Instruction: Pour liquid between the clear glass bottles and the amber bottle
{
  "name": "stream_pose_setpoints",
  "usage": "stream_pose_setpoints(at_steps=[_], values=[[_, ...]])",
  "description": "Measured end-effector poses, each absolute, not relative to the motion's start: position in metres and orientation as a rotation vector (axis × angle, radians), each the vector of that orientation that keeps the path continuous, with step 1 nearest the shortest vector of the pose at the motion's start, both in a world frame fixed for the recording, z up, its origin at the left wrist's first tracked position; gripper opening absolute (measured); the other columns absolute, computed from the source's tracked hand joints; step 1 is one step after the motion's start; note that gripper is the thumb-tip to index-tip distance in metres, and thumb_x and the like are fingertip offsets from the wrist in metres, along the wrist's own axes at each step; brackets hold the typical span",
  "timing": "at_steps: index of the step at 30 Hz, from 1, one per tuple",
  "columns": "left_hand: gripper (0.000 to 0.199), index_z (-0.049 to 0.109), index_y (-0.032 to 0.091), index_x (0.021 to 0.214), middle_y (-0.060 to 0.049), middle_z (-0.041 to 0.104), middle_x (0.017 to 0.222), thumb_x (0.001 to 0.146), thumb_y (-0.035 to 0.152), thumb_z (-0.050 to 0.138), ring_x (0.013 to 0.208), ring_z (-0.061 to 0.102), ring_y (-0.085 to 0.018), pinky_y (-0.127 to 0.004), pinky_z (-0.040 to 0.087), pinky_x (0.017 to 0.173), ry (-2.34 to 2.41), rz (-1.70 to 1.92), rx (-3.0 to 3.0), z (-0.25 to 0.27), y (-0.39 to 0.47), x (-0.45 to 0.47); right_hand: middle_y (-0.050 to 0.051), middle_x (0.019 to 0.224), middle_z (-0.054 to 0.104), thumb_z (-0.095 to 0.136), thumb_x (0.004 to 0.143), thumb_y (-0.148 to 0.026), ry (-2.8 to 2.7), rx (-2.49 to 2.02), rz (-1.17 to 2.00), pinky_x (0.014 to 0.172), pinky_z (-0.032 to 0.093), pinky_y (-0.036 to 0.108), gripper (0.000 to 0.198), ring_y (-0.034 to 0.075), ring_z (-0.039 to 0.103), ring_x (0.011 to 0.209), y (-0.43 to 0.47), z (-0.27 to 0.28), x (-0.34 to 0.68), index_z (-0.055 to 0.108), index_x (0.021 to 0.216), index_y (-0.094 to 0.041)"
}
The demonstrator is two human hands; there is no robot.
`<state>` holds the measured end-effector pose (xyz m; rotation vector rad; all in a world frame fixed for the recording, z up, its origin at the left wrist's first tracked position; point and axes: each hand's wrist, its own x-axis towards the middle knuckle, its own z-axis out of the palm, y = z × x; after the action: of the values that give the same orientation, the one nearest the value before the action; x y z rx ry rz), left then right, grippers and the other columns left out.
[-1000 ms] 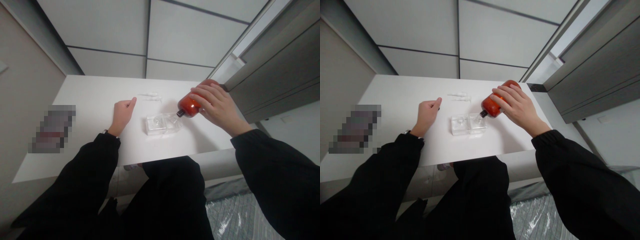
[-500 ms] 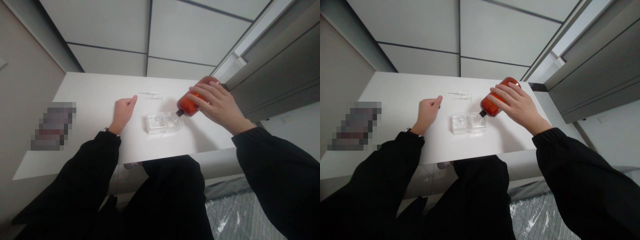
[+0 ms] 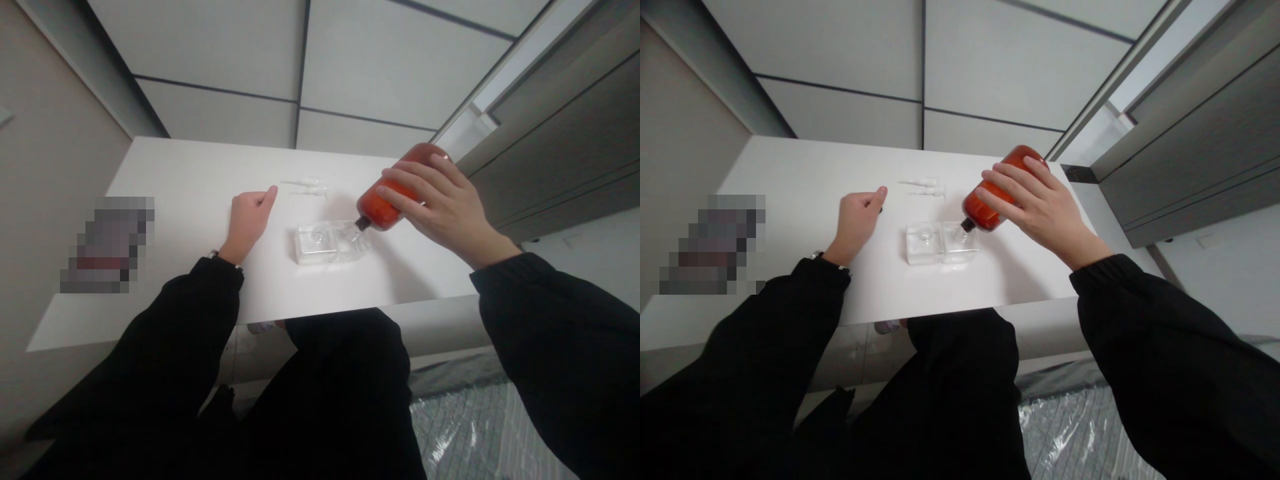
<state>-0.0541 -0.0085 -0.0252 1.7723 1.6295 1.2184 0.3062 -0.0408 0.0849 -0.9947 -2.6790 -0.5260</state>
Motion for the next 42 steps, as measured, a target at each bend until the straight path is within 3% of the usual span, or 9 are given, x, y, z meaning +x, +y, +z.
stream_pose_setpoints(at_steps=[8,27,31,37,42], values=[[0.059,0.023,0.022,0.055,0.004,0.020,0.055,0.100,0.049,0.051,0.055,0.022,-0.012,-0.034,0.016,0.060,1.630,1.227,1.766,-0.026,-0.007,-0.054,-0.006,0.166,0.046,0.051,0.104,-0.013,-2.665,-1.038,-0.402,0.133,0.038,0.060,0.056,0.025,0.048,0.155,-0.043,0.088,0.303,0.053,0.151,-0.043],[0.059,0.021,0.022,0.057,0.004,0.018,0.057,0.102,0.042,0.052,0.055,0.020,-0.011,-0.035,0.015,0.061,1.656,1.197,1.782,-0.024,-0.008,-0.053,-0.011,0.166,0.044,0.051,0.100,-0.008,-2.710,-1.070,-0.320,0.135,0.032,0.065,0.069,0.025,0.044,0.157,-0.047,0.096,0.300,0.047,0.155,-0.050],[0.059,0.021,0.022,0.058,0.004,0.018,0.058,0.103,0.042,0.052,0.055,0.020,-0.011,-0.035,0.015,0.061,1.662,1.190,1.789,-0.024,-0.009,-0.053,-0.011,0.165,0.045,0.046,0.102,-0.012,-2.710,-1.093,-0.271,0.136,0.030,0.063,0.063,0.023,0.042,0.158,-0.048,0.098,0.298,0.048,0.154,-0.048],[0.059,0.020,0.022,0.058,0.004,0.018,0.057,0.104,0.043,0.052,0.056,0.020,-0.011,-0.036,0.015,0.061,1.647,1.194,1.788,-0.023,-0.009,-0.053,-0.016,0.159,0.051,0.036,0.109,-0.028,-2.645,-1.270,-0.030,0.140,0.017,0.063,0.046,0.021,0.040,0.160,-0.053,0.106,0.289,0.059,0.143,-0.048],[0.059,0.020,0.022,0.058,0.004,0.018,0.058,0.104,0.042,0.052,0.056,0.020,-0.011,-0.036,0.015,0.061,1.645,1.196,1.791,-0.024,-0.009,-0.053,-0.016,0.160,0.049,0.036,0.109,-0.025,-2.667,-1.292,-0.040,0.140,0.009,0.070,0.046,0.023,0.039,0.160,-0.057,0.113,0.281,0.059,0.141,-0.049]])
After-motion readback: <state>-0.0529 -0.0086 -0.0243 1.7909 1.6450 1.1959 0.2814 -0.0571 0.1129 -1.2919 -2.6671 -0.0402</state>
